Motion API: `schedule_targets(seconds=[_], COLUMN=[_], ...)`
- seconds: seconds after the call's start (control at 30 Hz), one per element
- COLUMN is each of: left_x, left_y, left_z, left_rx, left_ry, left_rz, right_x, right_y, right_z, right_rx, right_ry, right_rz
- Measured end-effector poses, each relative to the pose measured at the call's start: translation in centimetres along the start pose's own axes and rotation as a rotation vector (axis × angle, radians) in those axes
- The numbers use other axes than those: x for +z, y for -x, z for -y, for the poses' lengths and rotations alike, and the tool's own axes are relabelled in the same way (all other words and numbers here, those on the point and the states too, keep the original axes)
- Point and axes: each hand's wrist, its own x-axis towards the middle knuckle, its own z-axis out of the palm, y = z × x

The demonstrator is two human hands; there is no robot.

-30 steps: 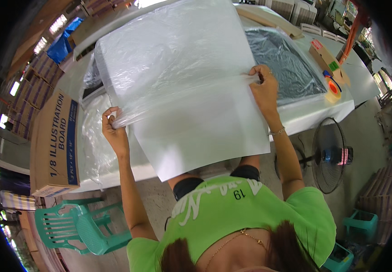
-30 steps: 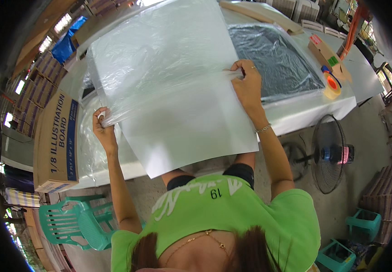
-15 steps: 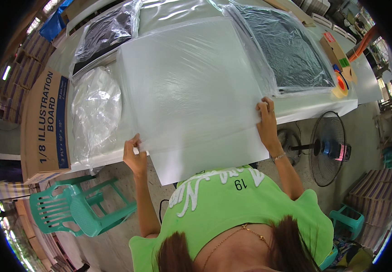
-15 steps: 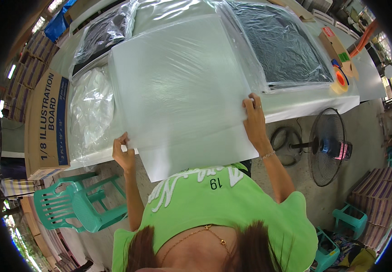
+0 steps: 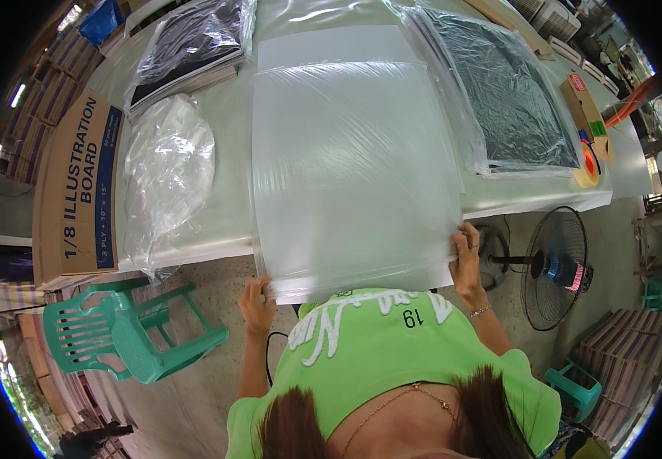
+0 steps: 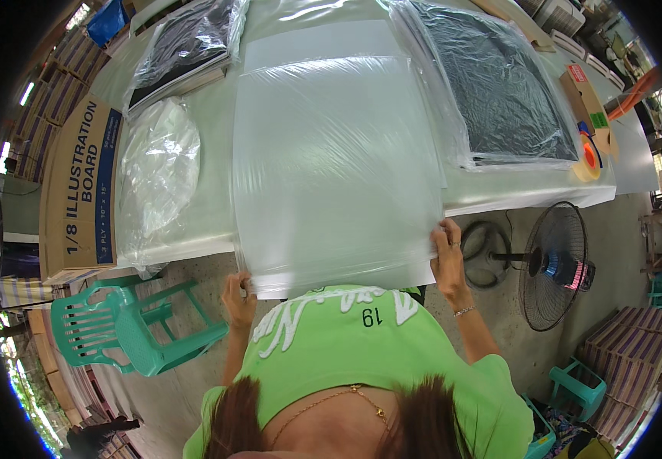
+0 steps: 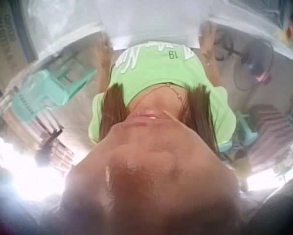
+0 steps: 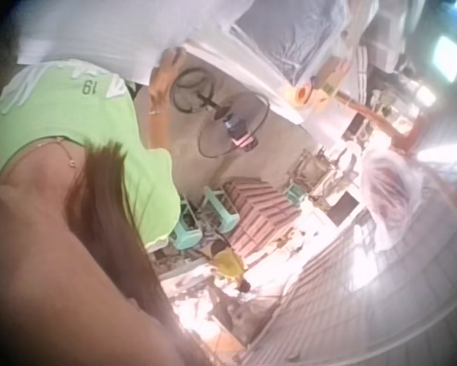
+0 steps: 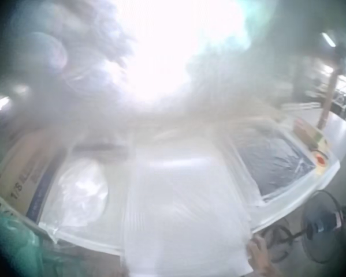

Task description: The person picks up plastic bags and slides them over illustration boards one at a time on a work table.

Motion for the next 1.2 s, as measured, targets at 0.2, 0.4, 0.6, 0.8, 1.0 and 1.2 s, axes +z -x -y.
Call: schedule_targets(seconds=[0.2, 0.4, 0.6, 0.8, 1.0, 1.2], left_x=[-0.3, -0.6, -0.6, 0.5, 2.1, 5.2], left_y=[2.7, 6.0, 3.3, 0.8, -1.2, -9.4], left_z=[0.5, 2.2, 0.6, -4.7, -8.8, -13.8], left_rx=[-0.027, 0.072, -0.243, -0.621, -0.647, -0.581], left_ry=[0.028, 0.039, 0.390, 0.434, 0.719, 0.875], left_rz=[0.054, 0.151, -0.035, 0.262, 0.064, 0.234], right_x=[-0.8, -1.0, -1.8, -3.2, -6.2, -12.5], right_y=[3.0, 6.8, 4.1, 0.2, -3.5, -7.9], right_z=[0.1, -1.5, -2.1, 4.4, 5.5, 3.1], right_rx=[0.027, -0.029, 0.253, 0.563, 0.486, 0.420], right_ry=[-0.006, 0.050, -0.385, -0.652, -0.503, -0.490], right_rz=[0.112, 0.125, -0.149, 0.256, 0.080, -0.232])
